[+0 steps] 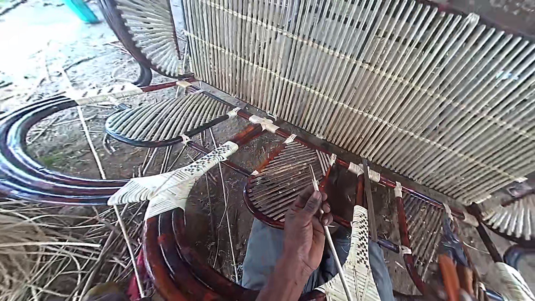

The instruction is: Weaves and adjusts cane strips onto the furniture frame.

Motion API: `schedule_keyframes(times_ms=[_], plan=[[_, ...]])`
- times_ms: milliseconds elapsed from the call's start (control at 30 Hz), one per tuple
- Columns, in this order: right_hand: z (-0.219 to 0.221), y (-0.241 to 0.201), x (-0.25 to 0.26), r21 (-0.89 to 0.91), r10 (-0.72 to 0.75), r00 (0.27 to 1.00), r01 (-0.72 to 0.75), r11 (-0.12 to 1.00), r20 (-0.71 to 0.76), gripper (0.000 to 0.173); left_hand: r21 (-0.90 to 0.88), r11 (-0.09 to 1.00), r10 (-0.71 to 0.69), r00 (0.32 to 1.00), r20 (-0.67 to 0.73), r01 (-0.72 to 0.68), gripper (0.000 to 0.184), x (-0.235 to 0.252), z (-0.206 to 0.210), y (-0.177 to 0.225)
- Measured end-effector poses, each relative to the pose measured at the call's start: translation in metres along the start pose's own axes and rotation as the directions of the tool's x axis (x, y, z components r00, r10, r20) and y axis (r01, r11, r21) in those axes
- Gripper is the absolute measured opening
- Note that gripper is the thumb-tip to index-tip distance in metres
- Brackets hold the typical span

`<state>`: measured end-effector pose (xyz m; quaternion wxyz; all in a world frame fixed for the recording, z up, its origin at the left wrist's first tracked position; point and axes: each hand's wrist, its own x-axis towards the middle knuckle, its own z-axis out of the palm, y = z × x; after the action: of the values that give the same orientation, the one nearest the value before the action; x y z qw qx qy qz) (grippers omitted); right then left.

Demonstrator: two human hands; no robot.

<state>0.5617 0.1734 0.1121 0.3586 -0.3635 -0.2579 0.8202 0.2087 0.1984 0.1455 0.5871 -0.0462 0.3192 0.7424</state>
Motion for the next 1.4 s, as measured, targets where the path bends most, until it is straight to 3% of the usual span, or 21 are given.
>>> schedule_keyframes(times_ms=[167,267,367,433,500,600,733,867,1033,1233,1400], plan=[[0.083,0.005,0.053,-0.437,0.102,0.989,-0.045,0.899,0.110,0.046,-0.044,0.999,0.028,1.000,-0.007,-0.028,0.017,-0.002,0.002,-0.001],[0.106,0.002,0.084,-0.704,0.139,0.987,-0.039,0.709,0.085,0.049,-0.079,0.997,0.022,1.000,-0.004,-0.022,0.016,-0.005,0.004,0.001],[0.119,-0.009,0.104,-0.899,0.130,0.991,-0.030,0.437,0.030,0.045,-0.074,0.997,0.021,0.999,-0.030,-0.024,0.015,-0.005,0.007,0.001],[0.127,-0.021,0.109,-0.970,0.123,0.991,0.012,0.244,0.043,0.061,-0.068,0.997,0.024,0.998,-0.065,-0.028,0.015,-0.003,0.008,-0.001],[0.133,-0.031,0.112,-0.985,0.126,0.987,0.082,0.155,0.102,0.080,-0.056,0.997,0.039,0.994,-0.097,-0.045,0.014,-0.001,0.010,-0.004],[0.134,-0.033,0.113,-0.976,0.127,0.977,0.153,0.153,0.173,0.091,-0.028,0.997,0.069,0.985,-0.158,-0.074,0.012,0.000,0.015,-0.009],[0.138,-0.031,0.111,-0.964,0.146,0.971,0.153,0.218,0.188,0.092,0.001,0.994,0.111,0.977,-0.183,-0.113,0.010,0.000,0.017,-0.013],[0.139,-0.028,0.110,-0.966,0.149,0.970,0.157,0.208,0.189,0.092,0.006,0.989,0.143,0.971,-0.193,-0.145,0.008,0.001,0.016,-0.015],[0.149,-0.029,0.109,-0.995,0.134,0.987,0.083,0.055,0.089,0.072,0.010,0.983,0.183,0.963,-0.196,-0.184,0.009,0.002,0.017,-0.019],[0.124,-0.045,0.123,-0.980,0.352,0.932,0.010,0.200,0.081,0.047,0.041,0.981,0.192,0.967,-0.170,-0.188,0.010,-0.004,0.011,-0.027],[0.124,-0.068,0.128,-0.995,0.365,0.927,0.061,0.074,0.084,0.038,0.032,0.985,0.172,0.976,-0.132,-0.169,0.012,-0.010,0.018,-0.028]])
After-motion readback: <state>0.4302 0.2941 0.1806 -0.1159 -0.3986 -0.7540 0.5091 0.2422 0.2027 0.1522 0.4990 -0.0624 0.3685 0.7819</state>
